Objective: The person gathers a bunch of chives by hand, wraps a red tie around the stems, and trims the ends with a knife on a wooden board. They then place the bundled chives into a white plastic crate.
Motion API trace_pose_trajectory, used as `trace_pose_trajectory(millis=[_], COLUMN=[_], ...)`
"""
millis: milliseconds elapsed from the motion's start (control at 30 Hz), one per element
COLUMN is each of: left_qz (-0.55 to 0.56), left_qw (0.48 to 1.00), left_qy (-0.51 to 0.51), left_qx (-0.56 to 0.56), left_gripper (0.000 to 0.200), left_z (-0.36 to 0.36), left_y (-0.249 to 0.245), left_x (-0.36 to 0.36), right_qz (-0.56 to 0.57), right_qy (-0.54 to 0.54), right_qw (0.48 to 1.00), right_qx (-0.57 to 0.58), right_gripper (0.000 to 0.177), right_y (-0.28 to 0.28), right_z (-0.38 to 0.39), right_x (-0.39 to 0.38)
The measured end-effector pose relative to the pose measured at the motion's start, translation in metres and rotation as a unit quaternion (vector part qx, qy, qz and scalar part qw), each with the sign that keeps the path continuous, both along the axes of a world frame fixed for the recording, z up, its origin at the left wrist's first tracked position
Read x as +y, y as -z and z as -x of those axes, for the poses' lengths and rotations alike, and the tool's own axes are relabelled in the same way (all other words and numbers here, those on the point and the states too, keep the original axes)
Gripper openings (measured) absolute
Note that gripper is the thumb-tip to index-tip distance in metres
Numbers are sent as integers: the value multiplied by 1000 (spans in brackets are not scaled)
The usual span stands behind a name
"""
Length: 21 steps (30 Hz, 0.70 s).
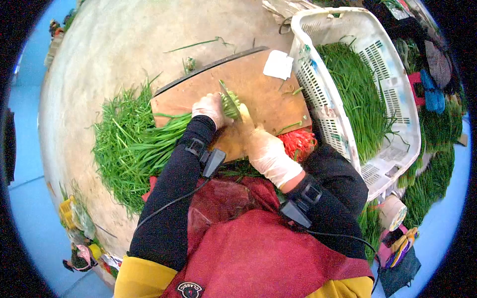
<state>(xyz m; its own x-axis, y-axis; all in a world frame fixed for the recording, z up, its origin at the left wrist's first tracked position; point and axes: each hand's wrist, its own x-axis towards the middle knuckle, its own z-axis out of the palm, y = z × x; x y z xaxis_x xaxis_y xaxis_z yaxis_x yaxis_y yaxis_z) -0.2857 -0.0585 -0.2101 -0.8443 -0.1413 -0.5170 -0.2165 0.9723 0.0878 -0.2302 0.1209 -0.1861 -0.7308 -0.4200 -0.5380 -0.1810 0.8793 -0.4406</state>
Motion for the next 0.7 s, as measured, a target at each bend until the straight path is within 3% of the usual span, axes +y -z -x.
trace_pose_trajectory(millis=[100,167,267,400,533,600,633,667,700], left_qz=[-4,22,71,40,18,-26,-67,-67,-30], left_qw=[998,1000,995,997,997,992,996,996,994], left_qy=[23,13,24,19,11,19,7,9,38], left_qx=[-51,-16,70,68,70,123,52,57,99], left_gripper=[60,52,46,47,59,58,77,77,93], left_z=[3,2,-3,-7,-10,-12,-7,-10,-17], left_y=[6,17,40,24,14,9,5,0,-6], left_x=[0,-1,-1,2,-3,-15,-23,-25,-27], right_qz=[14,-13,-25,34,37,63,57,58,68], right_qy=[-12,-62,-3,70,51,62,74,75,54], right_qw=[998,991,999,996,998,996,995,995,996], right_qx=[52,115,34,33,25,-4,-32,-27,-11], right_gripper=[93,88,83,80,79,78,75,75,74], right_y=[39,86,54,66,49,46,41,41,44], right_z=[4,11,33,34,22,7,0,-8,-17], right_x=[-5,-19,-44,-41,-31,-11,-3,8,20])
